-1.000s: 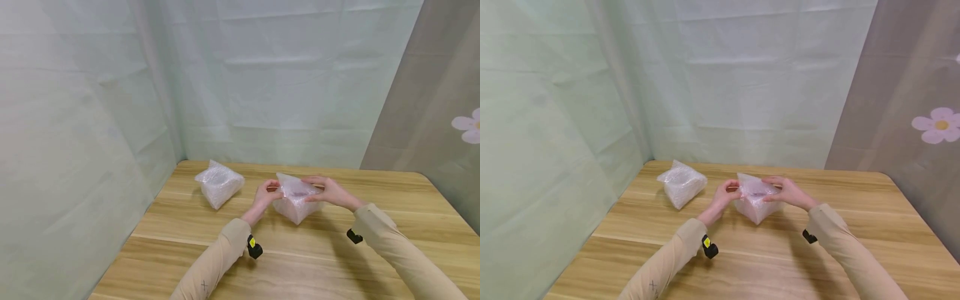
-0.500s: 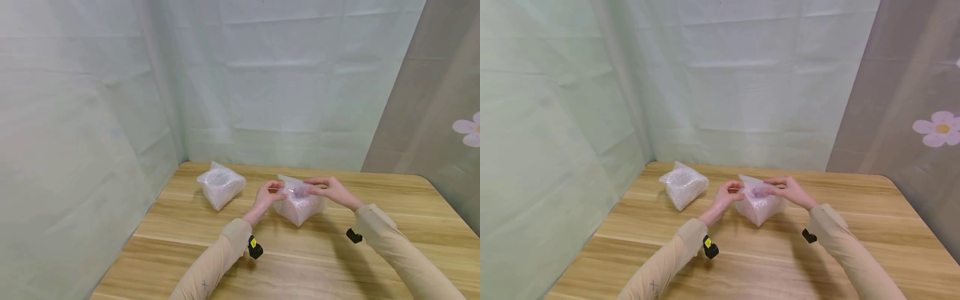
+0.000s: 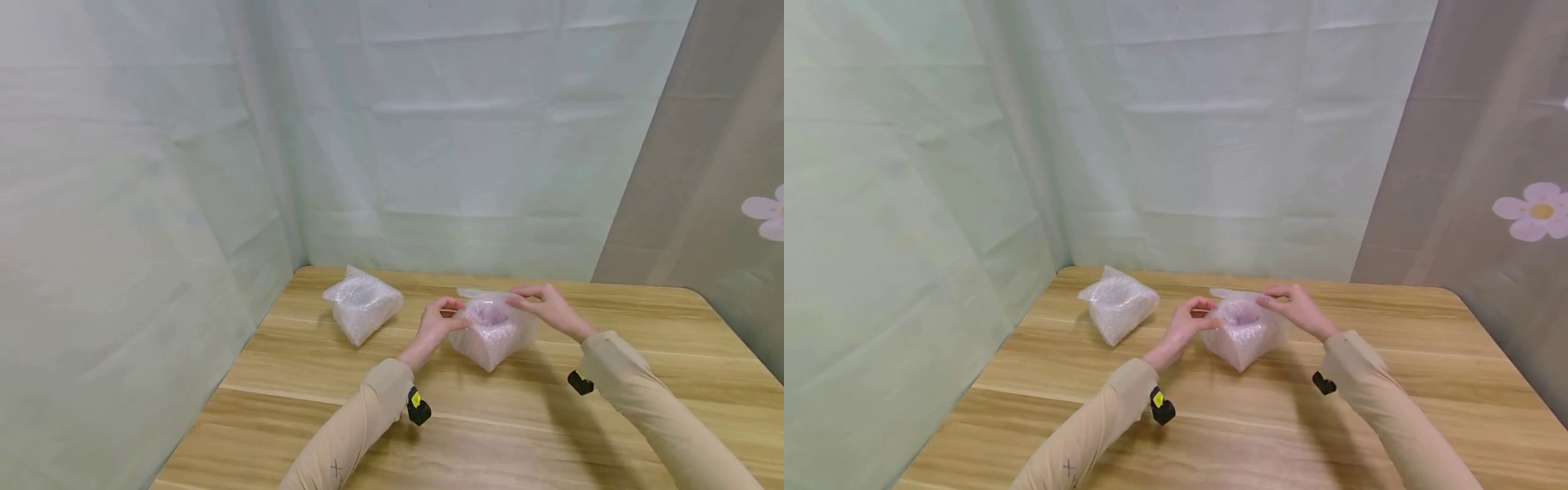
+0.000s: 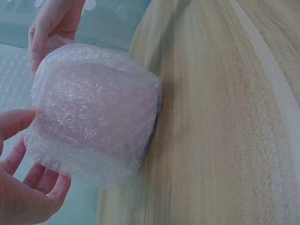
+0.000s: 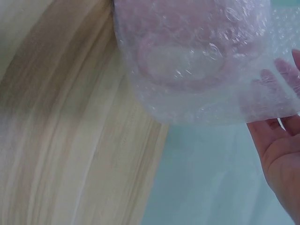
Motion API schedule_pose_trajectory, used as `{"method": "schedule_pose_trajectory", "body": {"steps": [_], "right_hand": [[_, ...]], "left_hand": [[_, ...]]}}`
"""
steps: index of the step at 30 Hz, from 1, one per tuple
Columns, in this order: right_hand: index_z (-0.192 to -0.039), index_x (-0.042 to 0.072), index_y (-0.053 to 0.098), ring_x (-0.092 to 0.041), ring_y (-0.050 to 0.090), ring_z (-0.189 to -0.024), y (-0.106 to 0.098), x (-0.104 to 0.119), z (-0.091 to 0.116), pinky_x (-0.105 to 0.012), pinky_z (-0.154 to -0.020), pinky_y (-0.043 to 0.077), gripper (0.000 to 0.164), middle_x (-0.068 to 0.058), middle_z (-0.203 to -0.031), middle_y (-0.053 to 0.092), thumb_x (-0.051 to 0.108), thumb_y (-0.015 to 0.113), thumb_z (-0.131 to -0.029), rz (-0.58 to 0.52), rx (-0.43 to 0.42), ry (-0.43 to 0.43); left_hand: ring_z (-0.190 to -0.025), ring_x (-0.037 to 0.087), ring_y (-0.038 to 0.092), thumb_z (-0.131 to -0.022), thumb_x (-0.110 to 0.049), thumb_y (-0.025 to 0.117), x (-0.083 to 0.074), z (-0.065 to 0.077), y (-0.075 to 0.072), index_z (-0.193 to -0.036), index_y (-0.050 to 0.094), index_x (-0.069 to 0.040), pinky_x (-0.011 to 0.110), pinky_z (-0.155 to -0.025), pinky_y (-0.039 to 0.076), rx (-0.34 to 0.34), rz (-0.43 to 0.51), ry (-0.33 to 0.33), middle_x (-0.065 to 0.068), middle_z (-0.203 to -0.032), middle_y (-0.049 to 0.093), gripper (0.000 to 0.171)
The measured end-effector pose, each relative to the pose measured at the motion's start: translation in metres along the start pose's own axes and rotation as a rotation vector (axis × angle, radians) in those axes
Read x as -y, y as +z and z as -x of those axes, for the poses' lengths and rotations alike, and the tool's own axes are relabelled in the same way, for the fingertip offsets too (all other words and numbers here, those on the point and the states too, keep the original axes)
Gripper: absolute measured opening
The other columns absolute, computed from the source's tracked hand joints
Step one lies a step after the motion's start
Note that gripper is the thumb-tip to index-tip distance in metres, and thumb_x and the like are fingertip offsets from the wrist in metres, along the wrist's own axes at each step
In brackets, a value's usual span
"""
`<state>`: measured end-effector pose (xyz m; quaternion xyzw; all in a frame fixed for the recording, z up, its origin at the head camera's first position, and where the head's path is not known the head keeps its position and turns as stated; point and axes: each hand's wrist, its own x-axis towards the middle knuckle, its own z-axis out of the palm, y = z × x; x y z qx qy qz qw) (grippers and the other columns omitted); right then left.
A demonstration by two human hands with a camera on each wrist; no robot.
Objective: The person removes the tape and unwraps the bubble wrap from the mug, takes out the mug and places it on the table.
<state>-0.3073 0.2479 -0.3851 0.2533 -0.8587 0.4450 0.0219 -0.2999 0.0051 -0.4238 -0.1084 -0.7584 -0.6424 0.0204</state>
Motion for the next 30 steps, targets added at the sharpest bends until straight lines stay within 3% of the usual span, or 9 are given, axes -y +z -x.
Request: {"method": "schedule_pose_trajectory", "body": {"steps": [5,14,30], "right_hand": [[-0.104,0.002,0.066,-0.034,0.048,-0.106,-0.005,0.001,-0.001,-0.054,-0.088,0.035,0.028,-0.017,-0.111,0.058,0.025,0.060,-0.088,0.026,-0.048,0.021],[-0.093,0.002,0.063,-0.022,0.054,-0.086,-0.010,0.005,-0.001,-0.036,-0.073,0.047,0.023,-0.007,-0.090,0.061,0.024,0.064,-0.086,0.089,-0.127,0.023],[-0.090,0.007,0.064,-0.020,0.048,-0.073,-0.017,-0.002,0.002,-0.032,-0.060,0.040,0.018,-0.003,-0.079,0.057,0.024,0.064,-0.085,0.196,-0.197,0.026]], "left_hand": [[-0.087,0.024,0.056,-0.068,0.002,0.076,0.000,-0.001,0.001,-0.094,0.062,0.001,0.027,-0.072,0.047,-0.003,0.003,0.005,0.005,-0.094,0.061,0.030],[-0.086,0.021,0.056,-0.068,0.003,0.075,-0.001,0.001,0.001,-0.093,0.062,0.000,0.026,-0.071,0.047,0.003,0.003,-0.015,0.004,-0.092,0.060,0.029],[-0.088,0.024,0.055,-0.069,0.001,0.075,-0.002,0.005,0.002,-0.094,0.063,-0.002,0.026,-0.071,0.047,-0.004,-0.029,-0.015,0.002,-0.092,0.059,0.027]]}}
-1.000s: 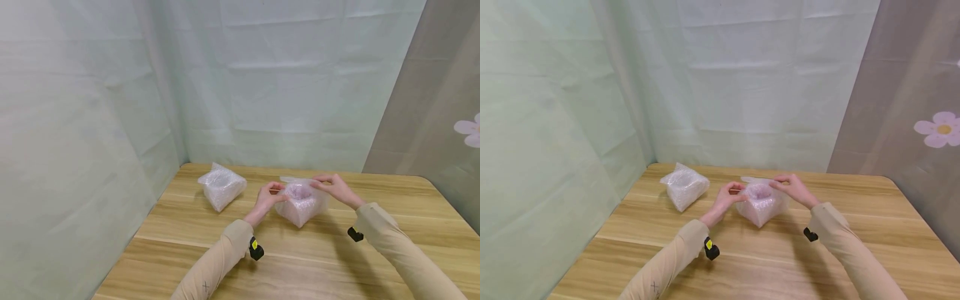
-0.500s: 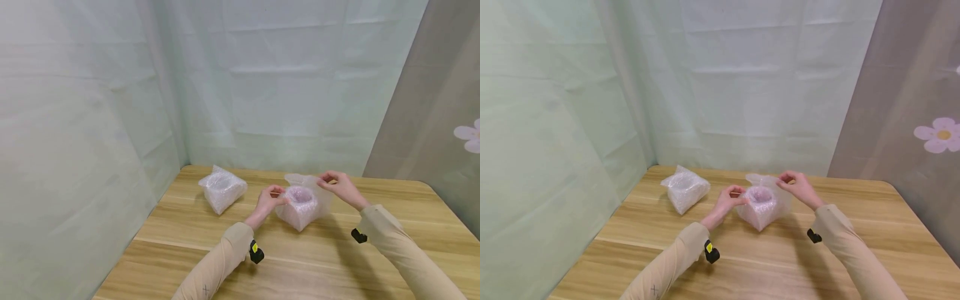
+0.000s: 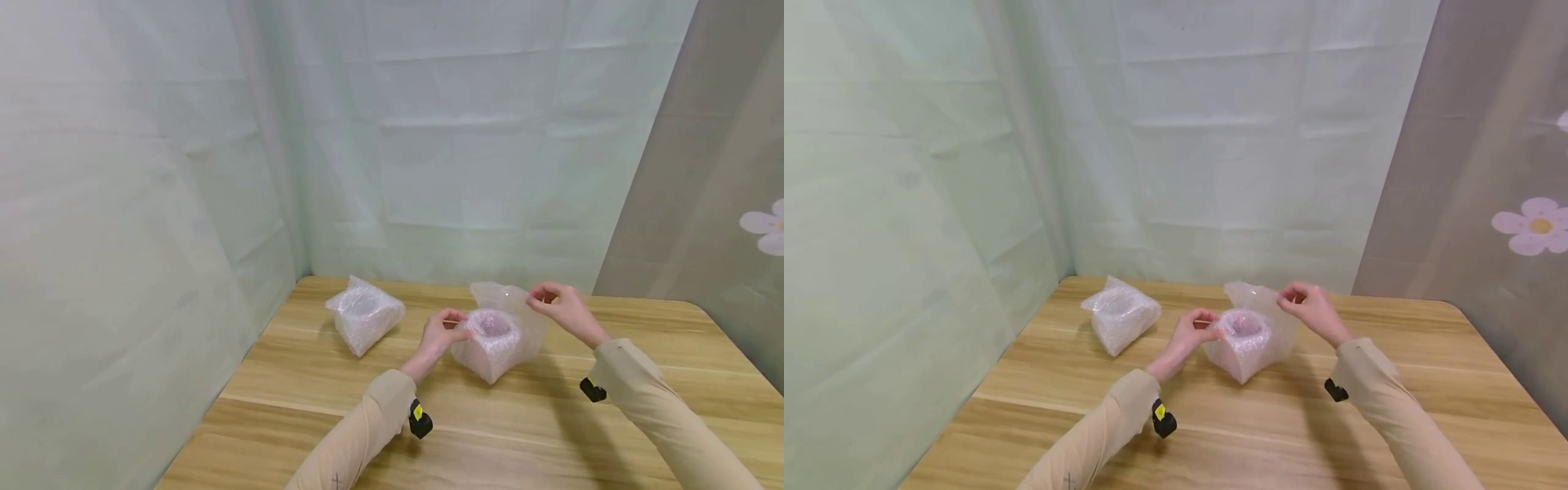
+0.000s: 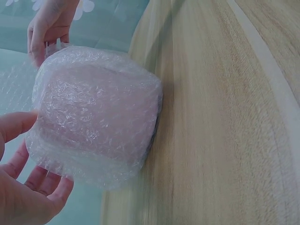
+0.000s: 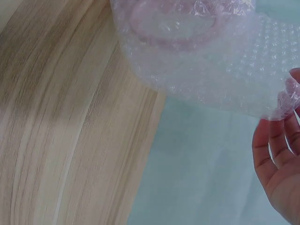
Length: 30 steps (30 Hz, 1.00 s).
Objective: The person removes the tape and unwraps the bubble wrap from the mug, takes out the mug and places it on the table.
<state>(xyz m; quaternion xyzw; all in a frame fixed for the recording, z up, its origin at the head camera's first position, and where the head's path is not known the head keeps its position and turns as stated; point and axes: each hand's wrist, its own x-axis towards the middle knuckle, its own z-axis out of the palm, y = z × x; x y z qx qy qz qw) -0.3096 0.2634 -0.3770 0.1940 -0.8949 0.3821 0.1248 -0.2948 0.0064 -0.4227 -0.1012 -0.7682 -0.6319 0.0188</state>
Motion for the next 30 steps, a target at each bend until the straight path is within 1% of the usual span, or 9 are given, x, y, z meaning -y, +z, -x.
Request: {"method": "schedule_pose_trajectory", "body": {"steps": [4,9,12,15,20,26,30], "right_hand": [[-0.089,0.006,0.064,-0.020,0.046,-0.070,0.0002,-0.0015,0.0013,-0.030,-0.057,0.040,0.021,-0.005,-0.077,0.055,0.026,0.064,-0.085,0.000,-0.013,0.020],[-0.090,0.005,0.064,-0.021,0.043,-0.067,-0.0015,0.0002,0.0010,-0.031,-0.054,0.038,0.025,-0.006,-0.075,0.054,0.030,0.064,-0.085,0.004,-0.019,0.043],[-0.090,0.004,0.064,-0.021,0.044,-0.066,-0.0027,0.0007,0.0000,-0.031,-0.054,0.039,0.027,-0.006,-0.075,0.056,0.030,0.064,-0.085,0.013,-0.023,0.048],[-0.089,0.003,0.064,-0.021,0.047,-0.065,-0.0034,0.0010,-0.0007,-0.031,-0.053,0.041,0.026,-0.008,-0.075,0.058,0.028,0.064,-0.085,0.012,-0.032,0.054],[-0.088,0.003,0.063,-0.021,0.048,-0.064,-0.0038,0.0006,-0.0012,-0.030,-0.052,0.042,0.024,-0.010,-0.073,0.058,0.027,0.064,-0.085,0.005,-0.060,0.068],[-0.095,0.001,0.061,-0.022,0.051,-0.068,-0.0044,-0.0032,-0.0006,-0.031,-0.055,0.044,0.029,-0.008,-0.076,0.056,0.029,0.062,-0.086,0.017,-0.078,0.077],[-0.097,0.000,0.059,-0.024,0.054,-0.069,-0.0046,-0.0061,0.0008,-0.032,-0.057,0.045,0.028,-0.009,-0.078,0.056,0.026,0.061,-0.088,0.015,-0.088,0.069]], "left_hand": [[-0.088,0.025,0.055,-0.069,0.000,0.076,0.0004,0.0005,-0.0002,-0.093,0.063,-0.002,0.025,-0.070,0.047,0.001,-0.014,-0.006,0.002,-0.092,0.059,0.027],[-0.087,0.025,0.056,-0.069,0.000,0.076,0.0008,-0.0003,-0.0003,-0.092,0.063,-0.001,0.025,-0.069,0.047,0.000,-0.023,0.010,0.002,-0.091,0.060,0.027],[-0.086,0.025,0.056,-0.068,0.001,0.076,0.0013,-0.0006,0.0000,-0.092,0.063,0.000,0.026,-0.069,0.047,-0.001,-0.014,0.022,0.004,-0.091,0.060,0.028],[-0.087,0.024,0.056,-0.068,0.001,0.076,0.0013,-0.0010,0.0006,-0.093,0.063,0.000,0.026,-0.070,0.047,-0.002,-0.011,0.017,0.004,-0.091,0.060,0.028],[-0.086,0.021,0.056,-0.068,0.001,0.076,0.0006,-0.0018,0.0009,-0.092,0.063,-0.002,0.026,-0.071,0.047,-0.011,-0.021,0.007,0.002,-0.091,0.060,0.028],[-0.084,0.019,0.057,-0.067,0.002,0.076,0.0001,-0.0017,0.0004,-0.092,0.063,-0.001,0.026,-0.070,0.047,-0.013,-0.028,0.024,0.003,-0.090,0.060,0.028],[-0.085,0.022,0.056,-0.068,0.001,0.076,-0.0001,-0.0010,0.0003,-0.092,0.063,-0.001,0.026,-0.070,0.047,-0.012,-0.028,0.020,0.003,-0.090,0.060,0.028]]}}
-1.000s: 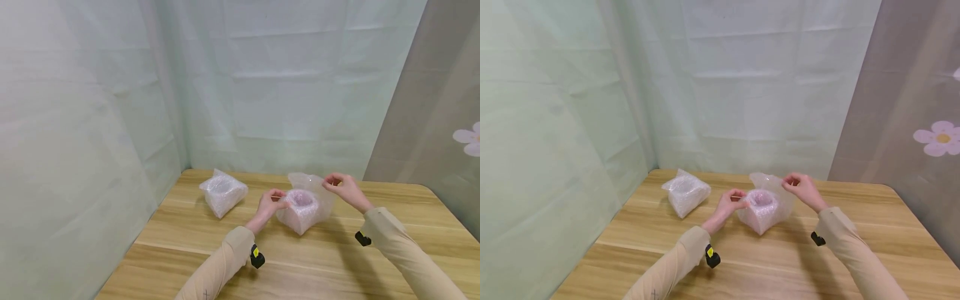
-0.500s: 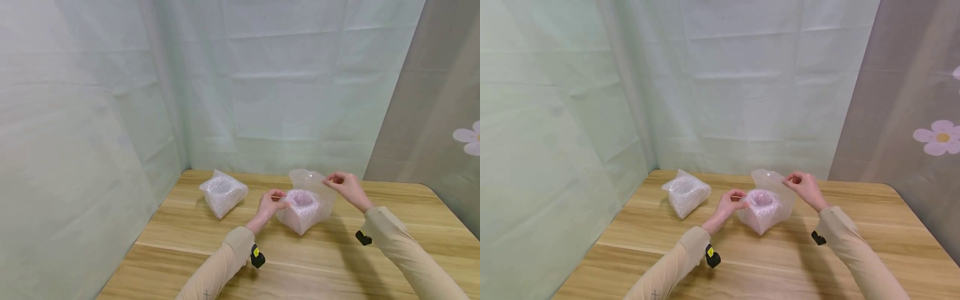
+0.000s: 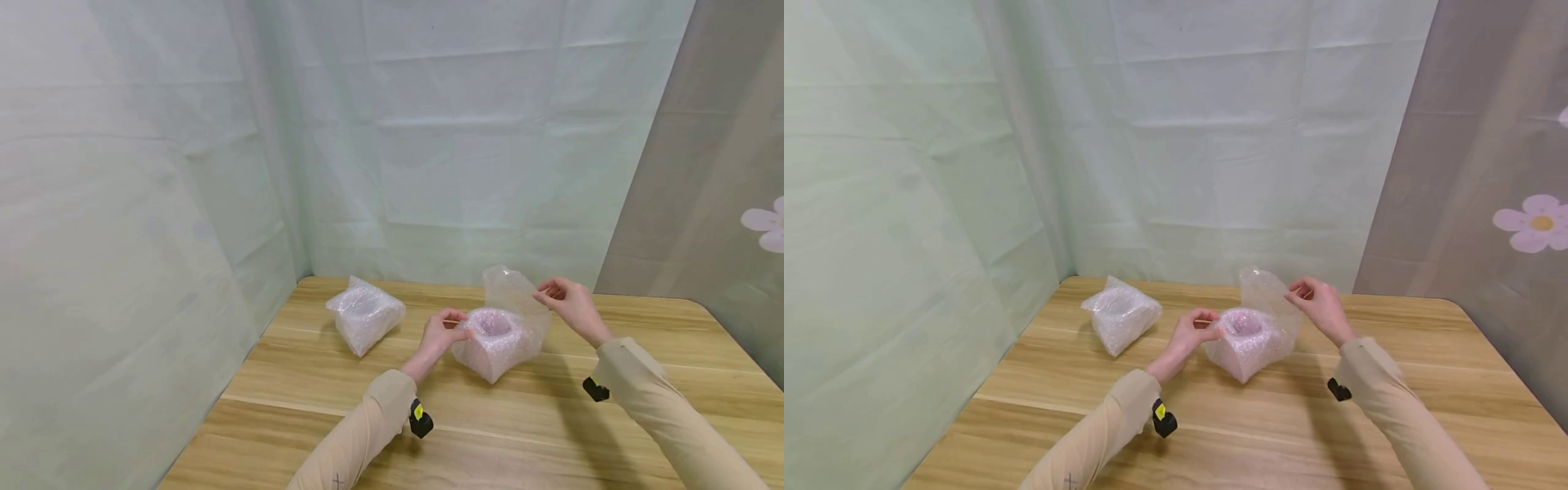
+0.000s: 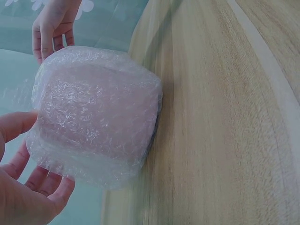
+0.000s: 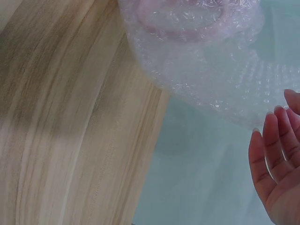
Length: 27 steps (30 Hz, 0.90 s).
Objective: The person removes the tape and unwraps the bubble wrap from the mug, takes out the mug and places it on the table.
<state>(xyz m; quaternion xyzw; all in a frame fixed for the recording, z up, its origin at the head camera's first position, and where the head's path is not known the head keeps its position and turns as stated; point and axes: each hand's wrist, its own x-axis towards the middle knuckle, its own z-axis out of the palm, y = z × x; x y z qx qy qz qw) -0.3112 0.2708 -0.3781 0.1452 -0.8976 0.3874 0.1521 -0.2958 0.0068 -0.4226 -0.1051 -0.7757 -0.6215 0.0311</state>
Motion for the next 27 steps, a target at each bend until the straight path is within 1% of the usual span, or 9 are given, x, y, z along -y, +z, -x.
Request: {"method": "schedule_pose_trajectory", "body": {"steps": [3,6,10,14,20,27], "right_hand": [[-0.099,-0.001,0.058,-0.024,0.054,-0.071,0.000,-0.002,0.001,-0.032,-0.059,0.046,0.028,-0.011,-0.081,0.057,0.024,0.060,-0.088,-0.007,-0.006,0.003],[-0.102,-0.002,0.057,-0.024,0.054,-0.073,-0.001,-0.004,0.002,-0.033,-0.060,0.046,0.028,-0.012,-0.084,0.057,0.022,0.059,-0.089,-0.008,-0.012,0.011],[-0.105,-0.004,0.056,-0.027,0.055,-0.076,-0.002,-0.007,0.003,-0.037,-0.063,0.047,0.026,-0.015,-0.088,0.058,0.019,0.057,-0.091,0.005,-0.019,-0.001],[-0.105,-0.004,0.055,-0.030,0.055,-0.080,-0.003,-0.011,0.005,-0.041,-0.067,0.046,0.021,-0.017,-0.092,0.058,0.012,0.054,-0.092,0.011,-0.028,-0.015],[-0.102,-0.005,0.056,-0.031,0.054,-0.081,-0.003,-0.019,0.009,-0.040,-0.066,0.045,0.016,-0.017,-0.090,0.059,0.005,0.055,-0.090,0.037,-0.029,-0.037],[-0.101,-0.006,0.057,-0.031,0.055,-0.082,-0.004,-0.026,0.013,-0.040,-0.067,0.045,0.014,-0.018,-0.091,0.060,0.000,0.055,-0.088,0.049,-0.035,-0.049]], "left_hand": [[-0.087,0.024,0.056,-0.068,0.001,0.076,0.000,0.001,0.000,-0.093,0.063,0.000,0.026,-0.071,0.047,0.000,0.003,-0.009,0.003,-0.090,0.060,0.028],[-0.086,0.024,0.057,-0.068,0.001,0.076,-0.001,0.001,0.000,-0.093,0.063,0.000,0.026,-0.071,0.047,0.000,0.002,-0.012,0.002,-0.089,0.060,0.028],[-0.086,0.023,0.057,-0.068,0.001,0.076,-0.001,0.001,0.000,-0.093,0.063,0.000,0.026,-0.071,0.047,-0.002,0.001,-0.010,0.002,-0.089,0.060,0.028],[-0.086,0.023,0.057,-0.068,0.000,0.076,-0.001,0.000,0.000,-0.092,0.063,0.000,0.026,-0.070,0.047,-0.002,-0.002,-0.003,0.002,-0.089,0.060,0.027],[-0.084,0.020,0.056,-0.068,0.000,0.076,0.000,0.001,-0.001,-0.092,0.063,0.000,0.026,-0.070,0.047,0.001,-0.002,0.001,0.002,-0.089,0.060,0.027],[-0.085,0.021,0.056,-0.069,0.000,0.075,0.000,0.002,0.000,-0.092,0.063,-0.002,0.026,-0.070,0.047,0.001,0.013,-0.018,0.001,-0.089,0.060,0.026]]}}
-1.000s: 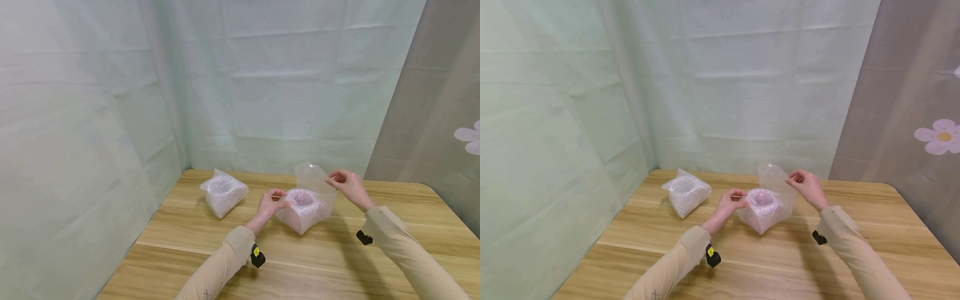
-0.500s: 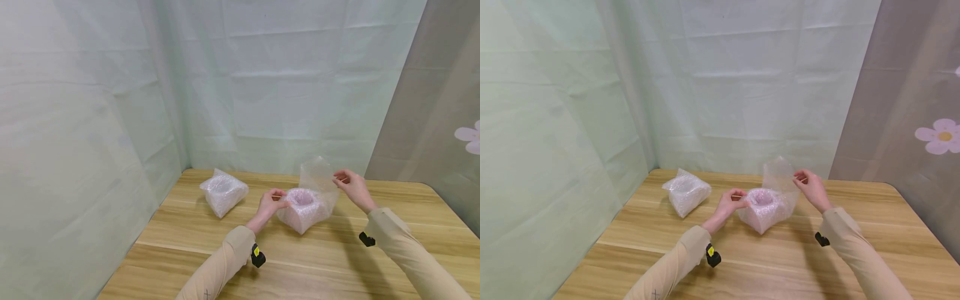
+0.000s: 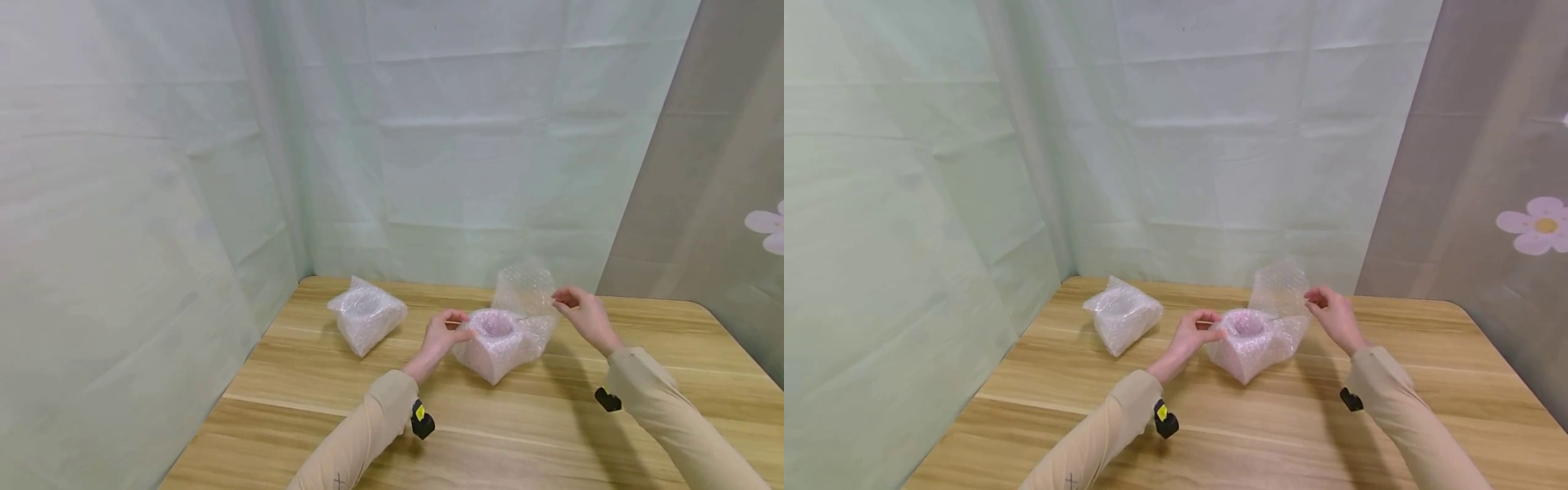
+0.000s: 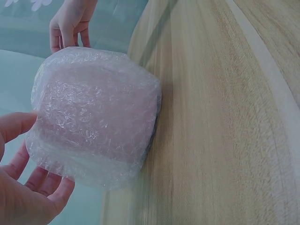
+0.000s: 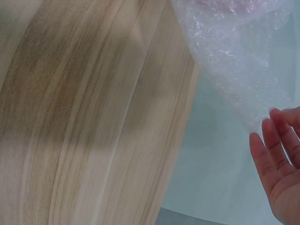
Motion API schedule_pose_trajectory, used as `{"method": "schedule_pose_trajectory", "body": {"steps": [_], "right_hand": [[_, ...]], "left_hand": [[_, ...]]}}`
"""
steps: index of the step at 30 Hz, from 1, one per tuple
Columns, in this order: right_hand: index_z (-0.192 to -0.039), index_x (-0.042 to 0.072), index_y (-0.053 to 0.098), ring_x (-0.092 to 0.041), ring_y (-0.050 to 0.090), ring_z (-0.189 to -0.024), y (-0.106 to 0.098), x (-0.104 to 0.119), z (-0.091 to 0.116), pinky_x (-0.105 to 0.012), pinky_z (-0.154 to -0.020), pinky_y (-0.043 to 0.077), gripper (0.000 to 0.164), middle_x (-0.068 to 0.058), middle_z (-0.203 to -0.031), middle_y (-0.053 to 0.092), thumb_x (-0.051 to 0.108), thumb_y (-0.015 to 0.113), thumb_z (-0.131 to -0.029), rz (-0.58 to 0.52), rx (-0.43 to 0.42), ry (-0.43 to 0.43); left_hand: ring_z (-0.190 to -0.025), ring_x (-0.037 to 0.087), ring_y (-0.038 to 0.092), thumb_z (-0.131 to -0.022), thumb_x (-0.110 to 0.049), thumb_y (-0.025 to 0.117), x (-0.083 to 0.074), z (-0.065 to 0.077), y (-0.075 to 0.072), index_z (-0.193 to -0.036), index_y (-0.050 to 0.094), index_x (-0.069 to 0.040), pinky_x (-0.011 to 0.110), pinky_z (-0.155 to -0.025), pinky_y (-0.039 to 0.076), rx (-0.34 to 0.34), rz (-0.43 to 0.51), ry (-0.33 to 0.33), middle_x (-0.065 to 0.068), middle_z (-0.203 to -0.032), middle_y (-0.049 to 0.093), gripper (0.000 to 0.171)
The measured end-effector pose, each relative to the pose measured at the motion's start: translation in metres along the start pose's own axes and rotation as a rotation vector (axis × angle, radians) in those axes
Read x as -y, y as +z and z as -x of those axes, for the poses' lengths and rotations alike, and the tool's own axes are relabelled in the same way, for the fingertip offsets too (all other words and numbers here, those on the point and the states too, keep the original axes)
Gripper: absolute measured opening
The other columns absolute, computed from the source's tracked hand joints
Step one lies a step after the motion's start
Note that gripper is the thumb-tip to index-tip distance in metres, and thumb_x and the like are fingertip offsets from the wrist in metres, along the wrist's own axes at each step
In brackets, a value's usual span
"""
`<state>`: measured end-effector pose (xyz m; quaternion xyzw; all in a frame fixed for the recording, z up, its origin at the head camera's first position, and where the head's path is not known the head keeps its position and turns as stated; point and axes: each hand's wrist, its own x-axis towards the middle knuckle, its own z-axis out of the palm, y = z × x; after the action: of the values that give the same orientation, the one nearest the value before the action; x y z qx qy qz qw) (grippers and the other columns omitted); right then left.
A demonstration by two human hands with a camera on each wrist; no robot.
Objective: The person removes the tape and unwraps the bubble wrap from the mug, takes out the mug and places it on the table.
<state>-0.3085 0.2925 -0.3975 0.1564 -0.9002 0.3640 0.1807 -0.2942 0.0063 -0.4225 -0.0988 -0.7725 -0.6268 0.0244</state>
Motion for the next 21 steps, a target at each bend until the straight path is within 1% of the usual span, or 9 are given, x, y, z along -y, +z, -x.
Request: {"method": "schedule_pose_trajectory", "body": {"steps": [4,8,15,18,21], "right_hand": [[-0.100,-0.006,0.058,-0.031,0.055,-0.082,0.000,-0.003,0.001,-0.042,-0.068,0.045,0.013,-0.017,-0.090,0.061,-0.001,0.055,-0.088,0.002,-0.002,-0.002],[-0.099,-0.006,0.058,-0.032,0.055,-0.082,0.000,-0.006,0.002,-0.043,-0.069,0.045,0.012,-0.017,-0.090,0.061,-0.001,0.055,-0.088,0.001,-0.004,-0.002],[-0.101,-0.007,0.058,-0.035,0.055,-0.086,0.000,-0.012,0.005,-0.047,-0.071,0.045,0.015,-0.020,-0.094,0.060,0.001,0.054,-0.090,0.000,0.035,0.026],[-0.104,-0.008,0.057,-0.036,0.054,-0.088,0.000,-0.012,0.006,-0.049,-0.074,0.045,0.018,-0.022,-0.096,0.059,0.003,0.053,-0.090,0.000,0.044,0.017],[-0.105,-0.009,0.057,-0.036,0.054,-0.090,0.001,-0.010,0.005,-0.050,-0.076,0.044,0.019,-0.022,-0.096,0.059,0.002,0.053,-0.091,-0.002,0.032,-0.011]], "left_hand": [[-0.085,0.021,0.056,-0.069,0.000,0.075,0.000,0.000,0.001,-0.092,0.063,-0.002,0.026,-0.070,0.047,0.000,0.004,-0.011,0.001,-0.089,0.059,0.026],[-0.084,0.019,0.056,-0.069,0.001,0.076,0.001,0.000,0.001,-0.092,0.063,-0.001,0.027,-0.070,0.047,-0.007,0.007,-0.005,0.002,-0.089,0.060,0.026],[-0.083,0.016,0.055,-0.068,-0.001,0.076,0.001,0.000,0.001,-0.091,0.063,-0.001,0.026,-0.071,0.047,-0.011,0.000,0.010,0.002,-0.090,0.060,0.026],[-0.084,0.016,0.055,-0.068,-0.001,0.076,0.001,0.000,0.001,-0.091,0.063,-0.002,0.026,-0.070,0.046,-0.010,0.002,0.005,0.001,-0.090,0.060,0.026],[-0.085,0.018,0.055,-0.069,-0.001,0.076,0.001,0.000,0.001,-0.091,0.063,-0.002,0.026,-0.071,0.047,-0.010,0.000,-0.004,0.001,-0.091,0.060,0.026]]}}
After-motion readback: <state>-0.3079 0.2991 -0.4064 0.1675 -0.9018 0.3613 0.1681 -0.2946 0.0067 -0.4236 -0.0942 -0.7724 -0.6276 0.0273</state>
